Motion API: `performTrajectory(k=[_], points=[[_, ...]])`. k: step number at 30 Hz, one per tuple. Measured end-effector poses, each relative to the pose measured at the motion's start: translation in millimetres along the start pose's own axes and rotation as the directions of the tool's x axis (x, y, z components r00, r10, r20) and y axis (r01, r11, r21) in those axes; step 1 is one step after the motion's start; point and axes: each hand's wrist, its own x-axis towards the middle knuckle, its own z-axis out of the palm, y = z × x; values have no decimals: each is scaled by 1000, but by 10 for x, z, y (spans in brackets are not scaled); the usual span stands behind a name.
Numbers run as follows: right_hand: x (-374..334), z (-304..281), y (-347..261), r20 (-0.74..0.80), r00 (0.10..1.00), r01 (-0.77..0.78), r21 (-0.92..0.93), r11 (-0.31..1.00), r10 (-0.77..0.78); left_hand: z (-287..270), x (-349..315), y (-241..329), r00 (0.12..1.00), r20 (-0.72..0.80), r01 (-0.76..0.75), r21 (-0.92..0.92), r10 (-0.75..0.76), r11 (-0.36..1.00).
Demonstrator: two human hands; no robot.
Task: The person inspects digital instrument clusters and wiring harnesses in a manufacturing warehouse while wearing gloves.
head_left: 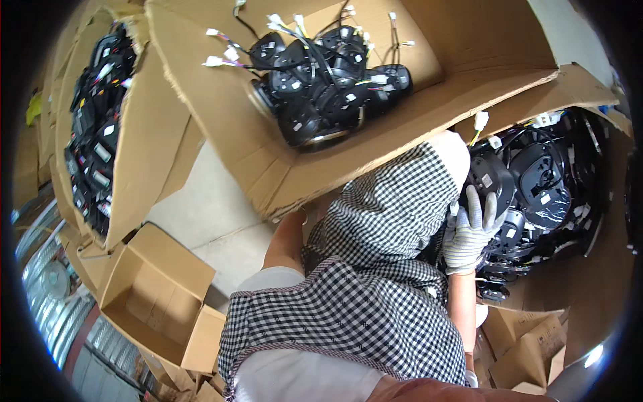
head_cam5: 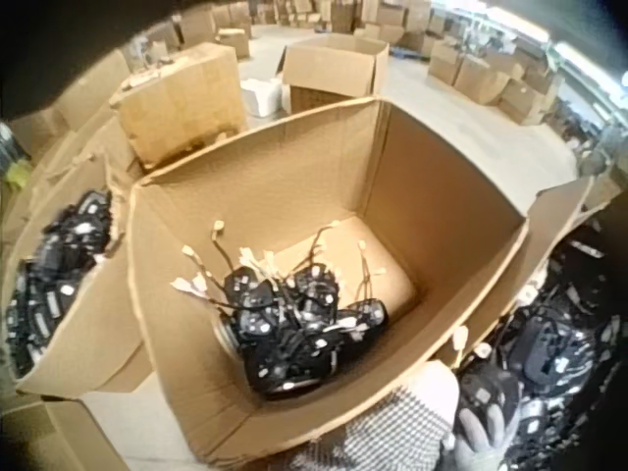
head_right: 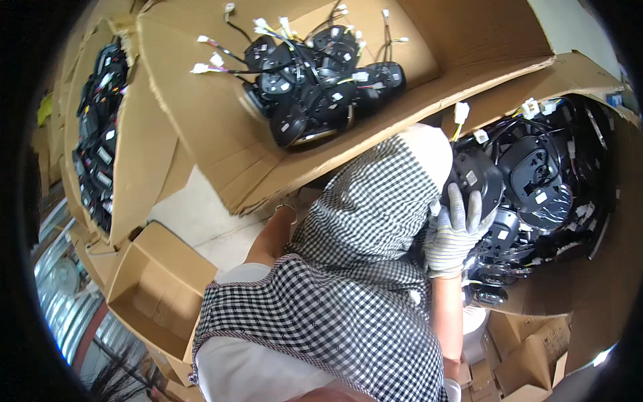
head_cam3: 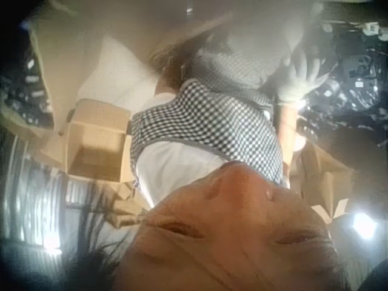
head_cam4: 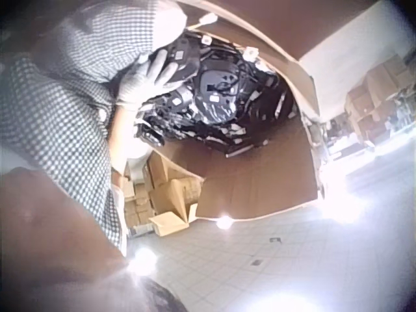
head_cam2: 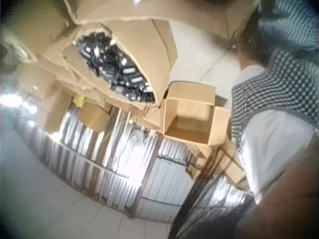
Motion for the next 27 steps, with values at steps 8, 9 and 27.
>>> performTrajectory(k=[8,9,27], points=[[-202,-2,-8,33,904,-422,239,875,427,83,-257,111,999,12,-35,-228,39,973],[-193,20,-29,73,821,-527,478,703,566,48,-277,138,999,16,-31,-251,36,968],[-109,-392,290,-80,981,-111,504,857,175,-1561,-1010,659,908,-96,-376,-616,408,693]])
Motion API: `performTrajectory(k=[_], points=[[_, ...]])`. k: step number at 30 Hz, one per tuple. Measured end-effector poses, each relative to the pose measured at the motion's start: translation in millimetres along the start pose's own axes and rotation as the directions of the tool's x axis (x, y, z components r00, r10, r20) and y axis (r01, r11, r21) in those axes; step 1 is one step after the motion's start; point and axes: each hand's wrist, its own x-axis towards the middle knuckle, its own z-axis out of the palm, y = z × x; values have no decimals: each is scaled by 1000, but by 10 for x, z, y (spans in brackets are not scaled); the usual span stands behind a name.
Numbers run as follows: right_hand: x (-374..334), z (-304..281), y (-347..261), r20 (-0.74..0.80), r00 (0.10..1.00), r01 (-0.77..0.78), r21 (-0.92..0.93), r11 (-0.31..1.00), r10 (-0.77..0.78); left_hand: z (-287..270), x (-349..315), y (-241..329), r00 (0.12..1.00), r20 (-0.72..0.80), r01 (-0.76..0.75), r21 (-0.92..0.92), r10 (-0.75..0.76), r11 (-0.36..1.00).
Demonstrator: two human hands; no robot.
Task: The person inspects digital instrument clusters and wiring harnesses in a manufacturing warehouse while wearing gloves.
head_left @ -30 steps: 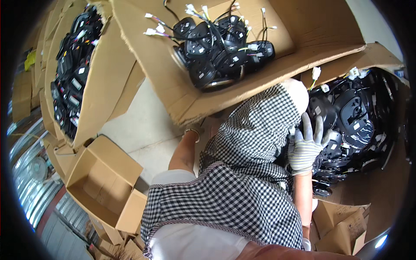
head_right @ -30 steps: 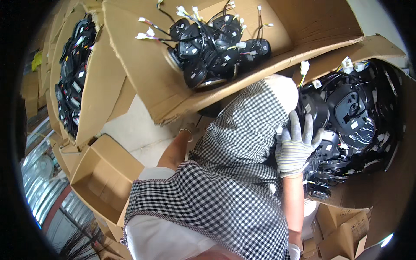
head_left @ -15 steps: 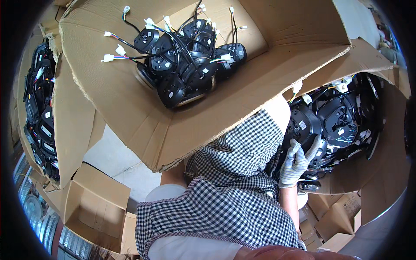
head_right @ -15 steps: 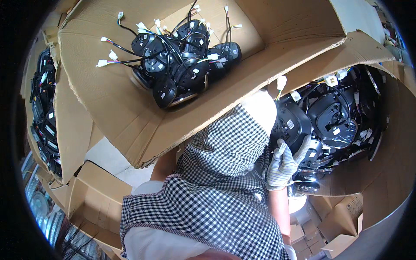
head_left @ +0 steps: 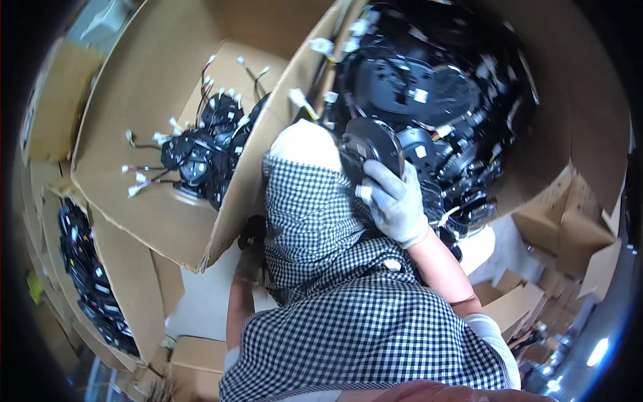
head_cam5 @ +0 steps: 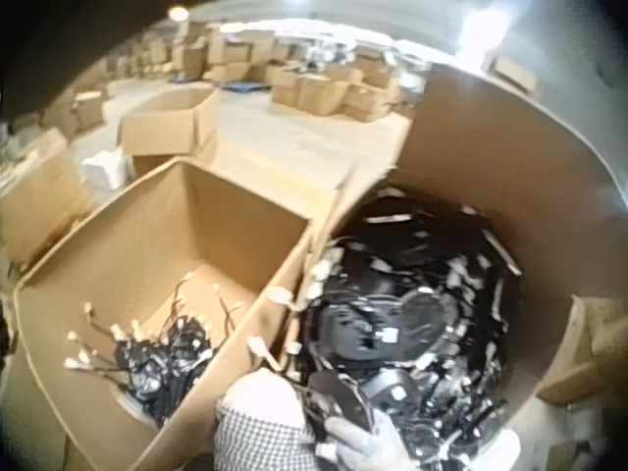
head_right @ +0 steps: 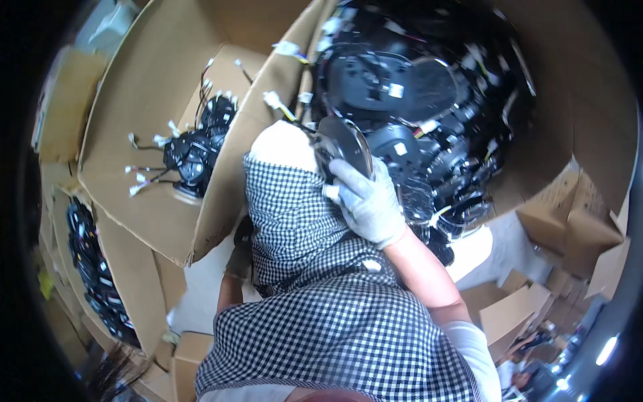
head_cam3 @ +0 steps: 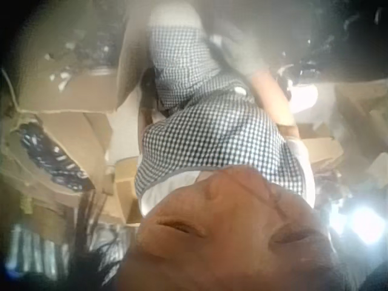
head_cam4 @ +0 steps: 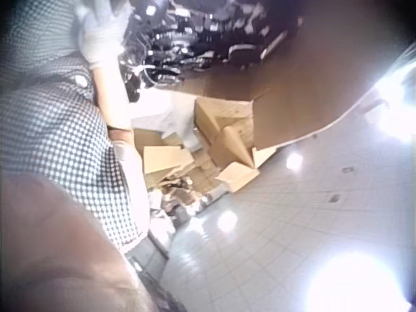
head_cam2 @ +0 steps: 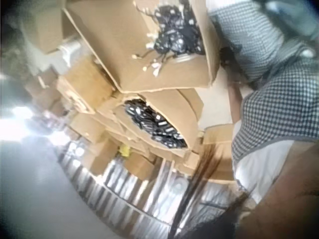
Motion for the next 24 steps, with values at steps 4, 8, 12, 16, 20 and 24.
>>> performTrajectory(k=[4,8,12,16,20,24], points=[[-418,-581,81,-267,946,-175,48,983,182,-311,-534,925,967,189,229,-334,-173,914],[-1080,-448,640,-396,700,-483,350,803,594,-25,-955,1979,957,246,-13,-486,151,874],[-1429,-318,963,-440,556,-547,445,709,705,275,-898,2943,881,175,-440,-42,440,897],[-1478,-477,789,-471,596,-597,281,751,650,634,-670,3551,705,16,-697,195,709,690],[-1318,-758,279,-281,692,-394,624,674,665,1091,-374,4145,470,-226,-881,-171,853,441],[-1312,-852,97,-360,702,-297,636,712,614,1501,-289,4446,470,-224,-864,-314,854,393]])
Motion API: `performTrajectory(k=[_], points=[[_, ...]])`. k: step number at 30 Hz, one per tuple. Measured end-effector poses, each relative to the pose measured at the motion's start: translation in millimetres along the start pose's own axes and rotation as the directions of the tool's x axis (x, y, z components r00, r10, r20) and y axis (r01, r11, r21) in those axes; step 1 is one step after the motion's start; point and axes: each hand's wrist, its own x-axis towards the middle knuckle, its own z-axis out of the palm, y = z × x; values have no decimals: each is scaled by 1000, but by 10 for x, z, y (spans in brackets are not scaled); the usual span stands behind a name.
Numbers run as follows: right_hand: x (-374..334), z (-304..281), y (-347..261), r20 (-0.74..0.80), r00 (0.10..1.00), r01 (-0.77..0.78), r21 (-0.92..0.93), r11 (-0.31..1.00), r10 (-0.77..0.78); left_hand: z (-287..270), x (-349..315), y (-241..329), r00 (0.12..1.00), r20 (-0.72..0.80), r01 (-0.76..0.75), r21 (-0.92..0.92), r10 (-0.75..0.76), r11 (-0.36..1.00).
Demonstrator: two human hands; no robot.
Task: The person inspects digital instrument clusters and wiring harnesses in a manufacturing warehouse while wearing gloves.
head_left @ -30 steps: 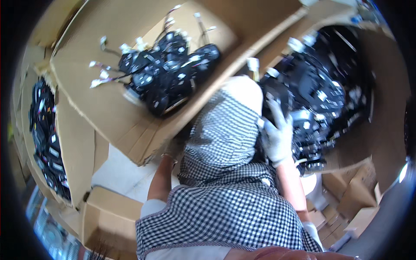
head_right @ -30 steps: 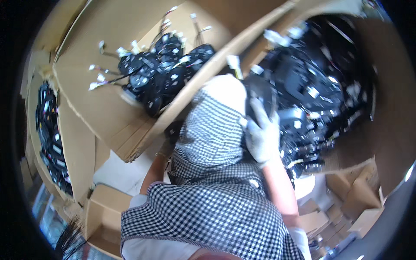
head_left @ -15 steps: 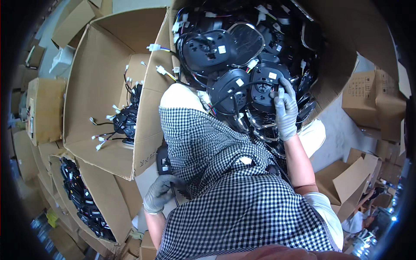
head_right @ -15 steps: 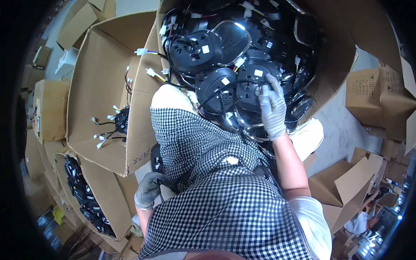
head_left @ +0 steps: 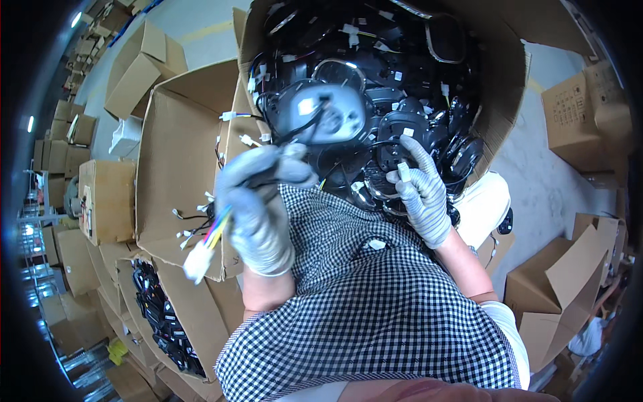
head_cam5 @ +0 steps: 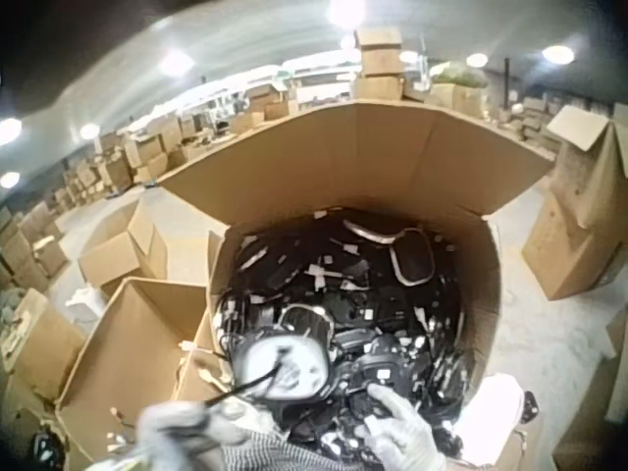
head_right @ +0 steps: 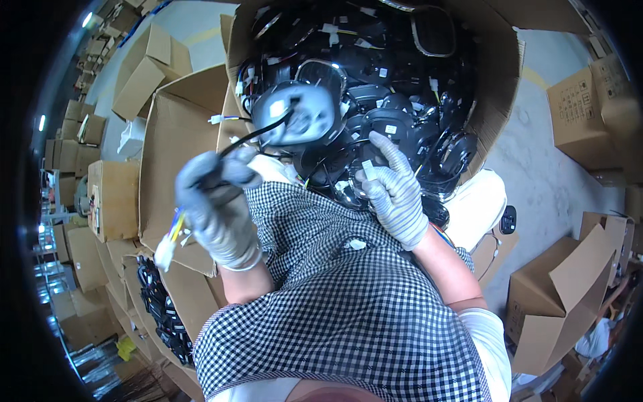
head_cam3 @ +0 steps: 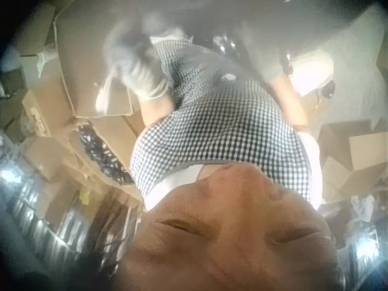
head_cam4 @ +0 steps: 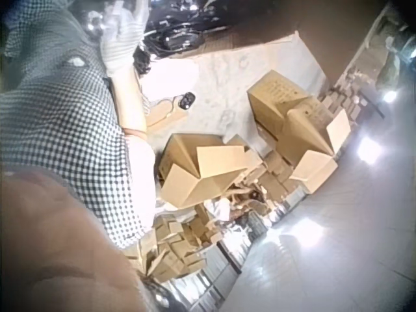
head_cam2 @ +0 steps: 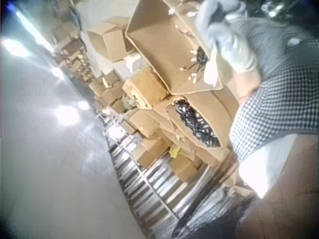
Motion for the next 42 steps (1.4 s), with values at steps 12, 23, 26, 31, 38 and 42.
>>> performTrajectory(k=[12,23,26,31,38,42], points=[[70,20,525,86,994,-65,-58,996,70,-125,-749,-582,912,324,131,350,-251,927],[392,456,722,295,787,-542,750,379,541,49,-650,-609,759,651,-148,184,-8,972],[455,652,778,243,860,-327,937,119,449,109,-588,-564,633,774,-225,210,-21,951],[482,522,712,215,880,-308,937,167,423,90,-541,-484,487,873,-272,166,-14,948],[882,109,618,-308,951,10,44,999,4,-67,-527,-535,565,813,-281,353,-143,892],[855,-48,764,70,979,-201,128,971,193,-211,-659,-623,748,615,-241,601,-248,762]])
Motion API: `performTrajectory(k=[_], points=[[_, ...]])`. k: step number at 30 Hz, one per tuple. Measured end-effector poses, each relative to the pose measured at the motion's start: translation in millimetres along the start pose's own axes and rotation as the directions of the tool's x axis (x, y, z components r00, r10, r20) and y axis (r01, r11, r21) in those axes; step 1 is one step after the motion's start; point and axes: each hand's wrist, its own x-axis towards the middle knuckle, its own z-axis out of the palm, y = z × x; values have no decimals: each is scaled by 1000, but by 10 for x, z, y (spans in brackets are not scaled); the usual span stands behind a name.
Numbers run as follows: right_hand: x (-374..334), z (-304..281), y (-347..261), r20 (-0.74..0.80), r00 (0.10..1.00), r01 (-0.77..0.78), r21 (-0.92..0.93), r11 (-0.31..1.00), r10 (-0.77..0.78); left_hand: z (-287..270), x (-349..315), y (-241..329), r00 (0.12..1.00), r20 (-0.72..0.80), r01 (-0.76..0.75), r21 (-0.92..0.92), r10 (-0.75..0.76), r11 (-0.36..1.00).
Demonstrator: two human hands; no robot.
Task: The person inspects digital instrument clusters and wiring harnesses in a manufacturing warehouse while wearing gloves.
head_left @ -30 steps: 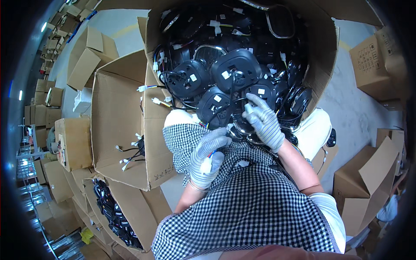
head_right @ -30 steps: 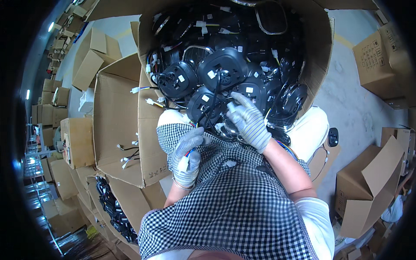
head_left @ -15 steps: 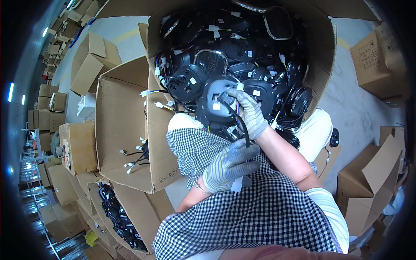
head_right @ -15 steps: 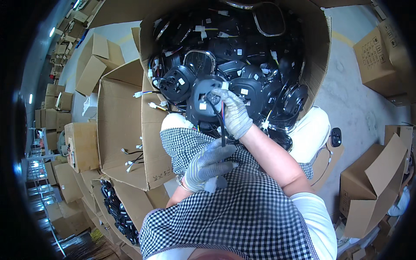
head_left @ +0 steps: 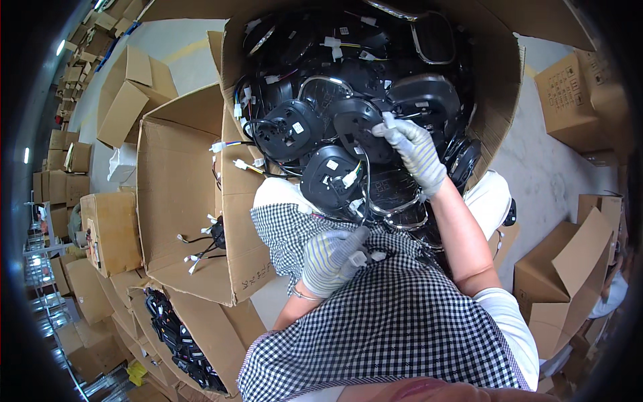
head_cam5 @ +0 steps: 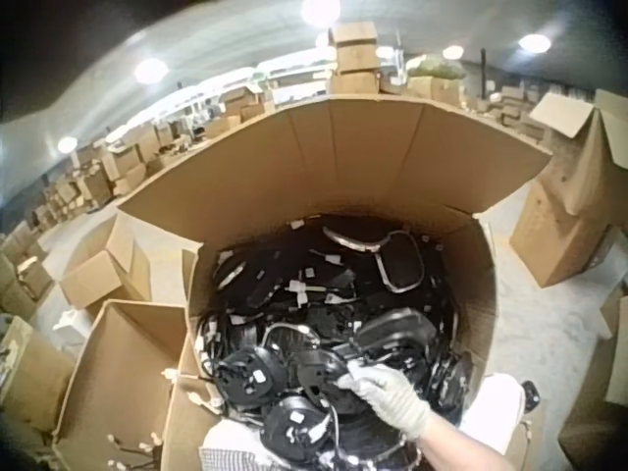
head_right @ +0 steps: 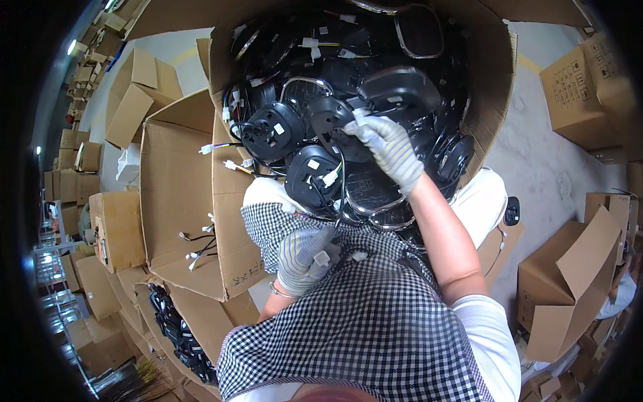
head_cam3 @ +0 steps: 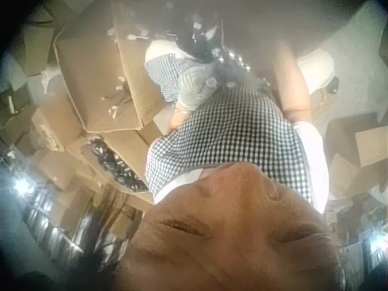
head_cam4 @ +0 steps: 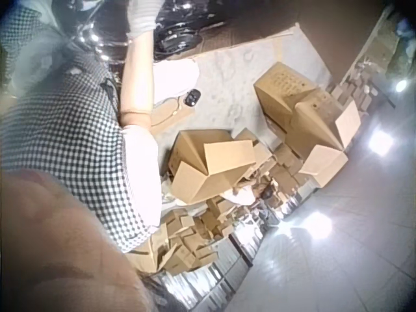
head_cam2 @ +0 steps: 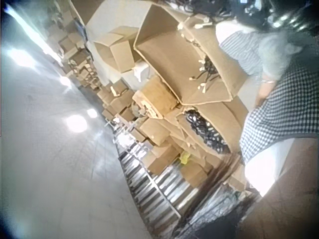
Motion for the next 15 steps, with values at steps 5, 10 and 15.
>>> performTrajectory(k=[5,10,15], points=[[-52,-203,39,-123,947,-206,476,855,297,111,-178,-256,949,14,309,151,-315,939],[-253,-131,90,44,893,-388,582,715,448,238,-251,-477,897,79,397,293,-435,870],[-633,651,-3,-137,990,-15,120,993,32,273,-285,-435,886,110,430,169,-450,887]])
